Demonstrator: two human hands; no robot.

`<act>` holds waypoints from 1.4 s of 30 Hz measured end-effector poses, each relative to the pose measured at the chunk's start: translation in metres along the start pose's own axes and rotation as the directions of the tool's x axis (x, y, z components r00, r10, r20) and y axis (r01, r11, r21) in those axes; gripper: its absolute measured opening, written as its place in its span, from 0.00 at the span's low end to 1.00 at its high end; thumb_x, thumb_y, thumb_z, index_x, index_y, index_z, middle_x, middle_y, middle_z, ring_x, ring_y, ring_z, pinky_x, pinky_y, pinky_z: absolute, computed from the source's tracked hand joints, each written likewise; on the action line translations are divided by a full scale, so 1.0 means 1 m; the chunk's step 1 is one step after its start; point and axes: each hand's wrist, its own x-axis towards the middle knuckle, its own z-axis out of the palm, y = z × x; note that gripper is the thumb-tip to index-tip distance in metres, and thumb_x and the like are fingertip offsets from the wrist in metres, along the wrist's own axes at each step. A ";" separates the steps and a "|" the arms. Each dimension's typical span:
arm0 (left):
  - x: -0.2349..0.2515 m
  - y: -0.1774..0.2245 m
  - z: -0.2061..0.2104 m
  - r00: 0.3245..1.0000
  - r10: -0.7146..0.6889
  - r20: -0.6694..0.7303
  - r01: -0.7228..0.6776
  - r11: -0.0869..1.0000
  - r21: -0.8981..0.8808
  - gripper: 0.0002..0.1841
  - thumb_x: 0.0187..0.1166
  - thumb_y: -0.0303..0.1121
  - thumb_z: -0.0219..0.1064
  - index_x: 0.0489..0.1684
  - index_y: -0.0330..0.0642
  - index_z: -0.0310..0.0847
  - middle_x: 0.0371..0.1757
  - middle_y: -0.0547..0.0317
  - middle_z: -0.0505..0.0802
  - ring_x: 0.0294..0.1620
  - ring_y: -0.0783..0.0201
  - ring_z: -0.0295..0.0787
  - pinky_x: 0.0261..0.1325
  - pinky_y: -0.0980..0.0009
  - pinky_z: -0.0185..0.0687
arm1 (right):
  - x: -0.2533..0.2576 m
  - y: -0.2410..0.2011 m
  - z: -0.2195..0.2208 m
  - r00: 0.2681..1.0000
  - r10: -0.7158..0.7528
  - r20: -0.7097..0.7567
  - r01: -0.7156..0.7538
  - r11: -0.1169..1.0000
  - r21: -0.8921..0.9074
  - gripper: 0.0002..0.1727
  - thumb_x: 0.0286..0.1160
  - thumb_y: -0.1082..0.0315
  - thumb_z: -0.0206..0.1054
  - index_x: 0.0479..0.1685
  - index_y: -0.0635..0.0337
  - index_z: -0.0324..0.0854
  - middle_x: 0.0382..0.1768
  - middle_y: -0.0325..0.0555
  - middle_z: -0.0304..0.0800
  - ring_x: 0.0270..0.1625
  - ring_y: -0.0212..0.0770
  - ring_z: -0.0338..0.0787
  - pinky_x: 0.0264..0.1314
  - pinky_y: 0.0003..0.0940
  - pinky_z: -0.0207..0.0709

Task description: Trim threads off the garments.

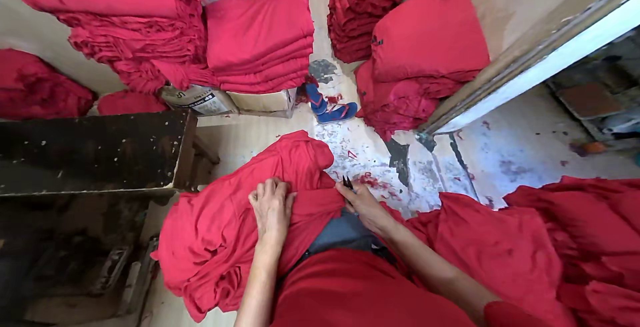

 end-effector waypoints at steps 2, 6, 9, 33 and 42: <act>-0.001 0.011 0.002 0.994 0.011 -0.106 -0.011 1.000 -0.003 0.11 0.76 0.32 0.71 0.46 0.34 0.91 0.50 0.40 0.93 0.51 0.41 0.90 0.53 0.45 0.81 | -0.002 0.001 -0.001 1.000 0.011 0.000 -0.011 1.000 -0.007 0.12 0.91 0.62 0.55 0.45 0.60 0.81 0.19 0.27 0.72 0.16 0.21 0.66 0.21 0.17 0.64; 0.001 0.030 0.009 0.997 -0.010 -0.077 -0.025 0.898 -0.438 0.11 0.80 0.33 0.68 0.39 0.32 0.88 0.33 0.53 0.90 0.29 0.67 0.85 0.37 0.72 0.83 | -0.006 0.001 -0.003 1.000 -0.004 -0.001 0.004 1.000 0.011 0.15 0.92 0.62 0.53 0.46 0.60 0.82 0.18 0.25 0.72 0.16 0.20 0.66 0.21 0.17 0.65; 0.001 0.033 0.021 0.983 0.065 0.174 0.021 0.892 -0.452 0.18 0.76 0.41 0.73 0.46 0.31 0.87 0.40 0.48 0.89 0.35 0.59 0.85 0.43 0.63 0.83 | -0.007 0.003 -0.006 0.999 -0.035 0.037 0.035 0.999 0.013 0.09 0.88 0.64 0.59 0.45 0.59 0.82 0.20 0.26 0.75 0.18 0.20 0.69 0.23 0.17 0.66; 0.003 0.000 0.036 0.923 -0.148 0.356 0.380 0.510 -0.772 0.07 0.82 0.28 0.66 0.41 0.36 0.89 0.29 0.67 0.90 0.27 0.76 0.82 0.34 0.78 0.79 | 0.001 0.004 0.008 0.912 -0.249 0.327 0.355 0.879 -0.318 0.18 0.94 0.62 0.45 0.60 0.69 0.72 0.35 0.41 0.83 0.32 0.28 0.79 0.39 0.26 0.75; 0.003 0.000 0.036 0.910 -0.174 0.376 0.413 0.443 -0.795 0.06 0.81 0.27 0.66 0.40 0.36 0.89 0.28 0.67 0.89 0.25 0.77 0.80 0.32 0.79 0.76 | 0.001 0.008 0.013 0.942 -0.164 0.292 0.317 0.719 -0.619 0.22 0.92 0.54 0.51 0.63 0.65 0.77 0.37 0.52 0.88 0.41 0.50 0.89 0.49 0.53 0.82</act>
